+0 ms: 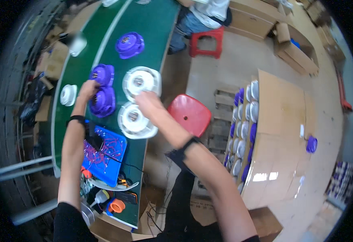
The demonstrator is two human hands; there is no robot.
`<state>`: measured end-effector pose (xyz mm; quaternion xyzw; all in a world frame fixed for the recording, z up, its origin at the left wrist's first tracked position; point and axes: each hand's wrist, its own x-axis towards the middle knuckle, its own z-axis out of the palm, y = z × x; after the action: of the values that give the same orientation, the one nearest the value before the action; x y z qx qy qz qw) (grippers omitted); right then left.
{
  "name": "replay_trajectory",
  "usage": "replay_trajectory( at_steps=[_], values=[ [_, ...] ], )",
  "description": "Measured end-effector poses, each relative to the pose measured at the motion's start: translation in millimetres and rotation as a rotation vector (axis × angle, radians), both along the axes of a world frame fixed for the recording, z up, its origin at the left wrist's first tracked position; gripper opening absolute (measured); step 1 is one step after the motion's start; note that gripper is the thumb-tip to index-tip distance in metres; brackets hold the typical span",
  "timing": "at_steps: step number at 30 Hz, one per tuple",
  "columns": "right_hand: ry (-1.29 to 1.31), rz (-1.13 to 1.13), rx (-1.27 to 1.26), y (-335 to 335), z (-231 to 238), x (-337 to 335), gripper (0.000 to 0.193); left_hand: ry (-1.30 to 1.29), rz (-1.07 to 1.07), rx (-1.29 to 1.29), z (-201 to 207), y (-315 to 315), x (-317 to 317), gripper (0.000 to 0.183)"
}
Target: The person assembles white and purple circular electronic components on a green workbench. They pick up white housings, insert them into purple bases, and occasionally inspect the internal wiring. The person also moves a cardboard box and handles a blue tray containing wires and a phone.
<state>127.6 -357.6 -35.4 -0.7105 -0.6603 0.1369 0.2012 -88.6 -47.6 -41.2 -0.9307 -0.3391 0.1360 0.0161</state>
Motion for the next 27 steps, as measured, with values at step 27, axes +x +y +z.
replay_trajectory(
  at_steps=[27],
  values=[
    [-0.028,-1.664,-0.591,-870.7,-196.7,364.4,0.043,0.325,0.089,-1.012,-248.2,-562.0,-34.3,0.029]
  ],
)
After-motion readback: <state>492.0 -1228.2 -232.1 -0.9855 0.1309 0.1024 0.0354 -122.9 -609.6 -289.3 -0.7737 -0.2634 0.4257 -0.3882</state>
